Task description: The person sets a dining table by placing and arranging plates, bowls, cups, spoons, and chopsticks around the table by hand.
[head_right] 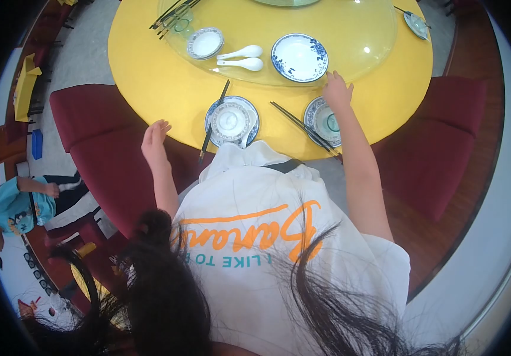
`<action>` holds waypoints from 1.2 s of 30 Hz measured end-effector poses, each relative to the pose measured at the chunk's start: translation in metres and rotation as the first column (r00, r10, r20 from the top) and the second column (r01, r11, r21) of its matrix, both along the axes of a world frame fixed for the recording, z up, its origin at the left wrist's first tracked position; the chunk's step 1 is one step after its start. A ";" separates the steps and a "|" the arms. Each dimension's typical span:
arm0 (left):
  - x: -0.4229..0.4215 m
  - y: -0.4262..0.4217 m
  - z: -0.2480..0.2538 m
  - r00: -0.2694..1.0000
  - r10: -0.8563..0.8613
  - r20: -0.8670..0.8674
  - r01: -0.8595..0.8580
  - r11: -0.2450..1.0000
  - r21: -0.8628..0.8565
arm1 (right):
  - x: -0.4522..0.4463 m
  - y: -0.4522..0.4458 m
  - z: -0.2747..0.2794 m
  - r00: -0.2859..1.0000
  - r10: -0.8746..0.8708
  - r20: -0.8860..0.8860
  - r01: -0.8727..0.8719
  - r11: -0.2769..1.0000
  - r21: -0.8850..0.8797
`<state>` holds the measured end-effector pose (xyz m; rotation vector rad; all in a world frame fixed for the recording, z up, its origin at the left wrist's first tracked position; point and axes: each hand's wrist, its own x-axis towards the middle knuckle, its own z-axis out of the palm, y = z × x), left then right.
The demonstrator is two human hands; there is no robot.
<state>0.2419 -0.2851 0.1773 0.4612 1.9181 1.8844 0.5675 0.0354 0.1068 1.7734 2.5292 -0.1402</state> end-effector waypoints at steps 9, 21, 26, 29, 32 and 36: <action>0.043 0.071 -0.027 0.615 -0.612 -0.497 0.356 0.778 -0.518 | 0.015 -0.060 0.010 0.937 -0.002 -0.349 -0.003 1.000 -0.014; 0.051 0.091 -0.045 0.276 -0.872 -0.403 0.444 0.488 -0.752 | 0.043 -0.099 0.000 0.921 0.029 -0.388 -0.029 1.000 0.006; 0.033 0.104 -0.020 0.369 -0.783 -0.501 0.463 0.622 -0.631 | 0.046 -0.104 0.009 0.941 -0.025 -0.338 0.032 0.999 0.016; 0.004 0.123 -0.014 0.490 -0.681 -0.544 0.437 0.732 -0.523 | 0.049 -0.106 0.017 0.940 -0.025 -0.341 0.047 0.997 0.057; -0.030 0.140 -0.006 0.573 -0.577 -0.582 0.315 0.811 -0.493 | 0.051 -0.108 0.025 0.942 -0.054 -0.331 0.078 0.995 0.062; -0.070 0.154 -0.011 0.619 -0.531 -0.578 0.213 0.822 -0.528 | 0.047 -0.112 0.036 0.949 -0.055 -0.311 0.083 0.993 0.078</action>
